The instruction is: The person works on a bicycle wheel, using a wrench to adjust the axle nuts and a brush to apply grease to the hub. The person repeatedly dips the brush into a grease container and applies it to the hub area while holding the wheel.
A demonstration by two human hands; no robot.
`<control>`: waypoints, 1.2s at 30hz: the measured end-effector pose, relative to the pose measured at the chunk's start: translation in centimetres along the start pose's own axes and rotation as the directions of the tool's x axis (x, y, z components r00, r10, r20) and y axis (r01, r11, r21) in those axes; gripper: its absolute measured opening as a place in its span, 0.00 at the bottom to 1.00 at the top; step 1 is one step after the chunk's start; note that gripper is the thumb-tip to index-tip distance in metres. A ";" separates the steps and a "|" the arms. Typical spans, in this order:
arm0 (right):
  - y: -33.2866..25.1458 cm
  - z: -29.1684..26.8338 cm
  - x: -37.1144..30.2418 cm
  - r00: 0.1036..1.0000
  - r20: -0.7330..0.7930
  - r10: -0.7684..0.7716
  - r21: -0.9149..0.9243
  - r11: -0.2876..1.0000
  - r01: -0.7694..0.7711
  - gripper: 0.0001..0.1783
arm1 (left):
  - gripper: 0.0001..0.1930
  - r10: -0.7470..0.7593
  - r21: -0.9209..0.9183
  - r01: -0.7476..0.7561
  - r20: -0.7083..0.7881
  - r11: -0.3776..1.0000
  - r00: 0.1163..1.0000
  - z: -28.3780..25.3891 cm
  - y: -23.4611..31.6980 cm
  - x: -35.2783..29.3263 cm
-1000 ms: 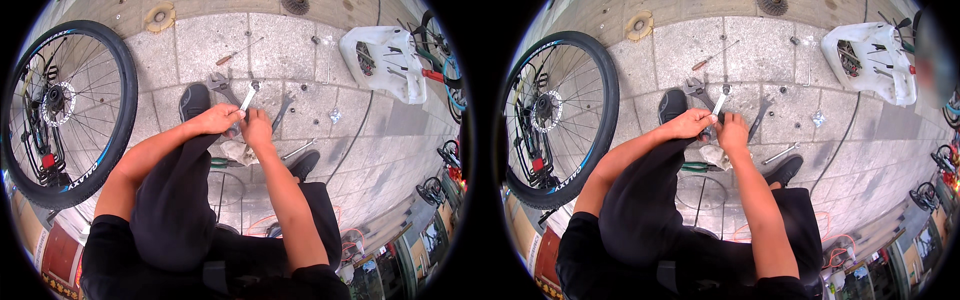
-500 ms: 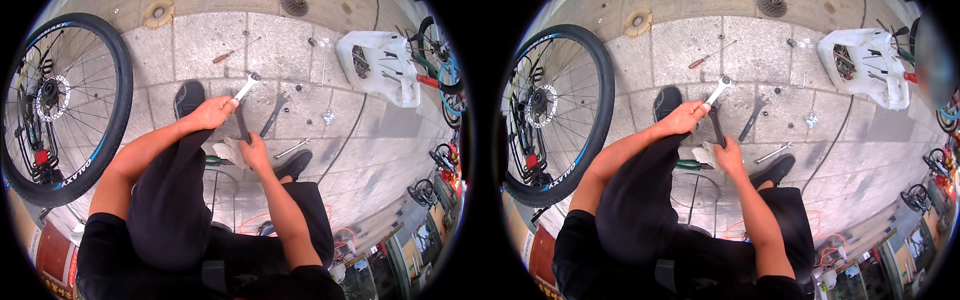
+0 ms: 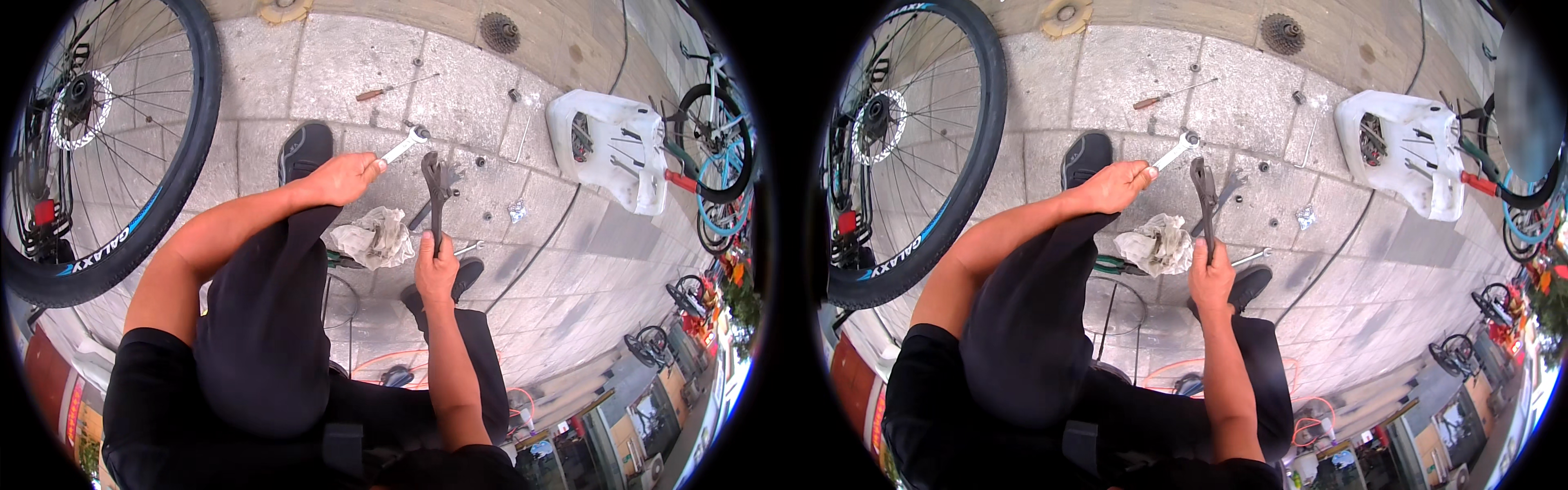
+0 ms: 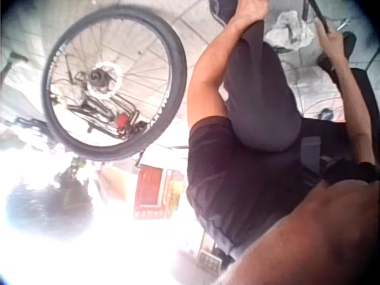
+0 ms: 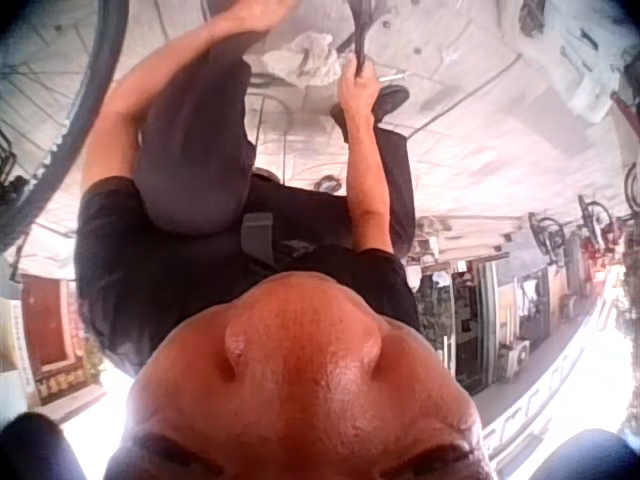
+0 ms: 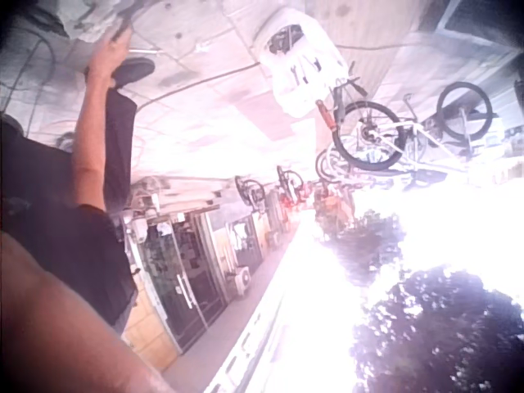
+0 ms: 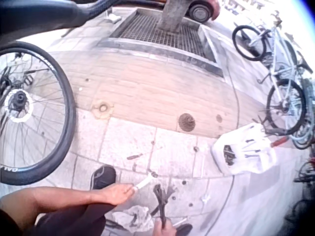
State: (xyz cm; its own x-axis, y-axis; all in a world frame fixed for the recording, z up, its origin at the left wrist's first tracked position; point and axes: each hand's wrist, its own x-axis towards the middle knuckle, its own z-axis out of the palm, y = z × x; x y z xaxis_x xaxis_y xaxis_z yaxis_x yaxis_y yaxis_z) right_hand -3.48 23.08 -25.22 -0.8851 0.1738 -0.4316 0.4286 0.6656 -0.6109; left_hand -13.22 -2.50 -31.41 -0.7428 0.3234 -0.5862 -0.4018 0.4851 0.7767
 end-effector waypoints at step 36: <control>-9.5 -2.9 0.8 0.840 -0.267 -0.472 0.343 0.768 0.540 0.23 | 0.26 0.050 0.064 -0.053 0.045 0.997 0.998 -0.2 -0.4 -0.1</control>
State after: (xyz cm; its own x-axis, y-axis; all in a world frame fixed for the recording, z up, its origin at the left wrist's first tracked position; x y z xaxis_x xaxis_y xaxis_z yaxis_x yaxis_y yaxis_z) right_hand -8.76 19.01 -17.78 -0.9944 0.0258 0.1027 -0.0868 0.3561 -0.9304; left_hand -13.14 -2.87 -31.61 -0.7370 0.3837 -0.5564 -0.3266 0.5187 0.7902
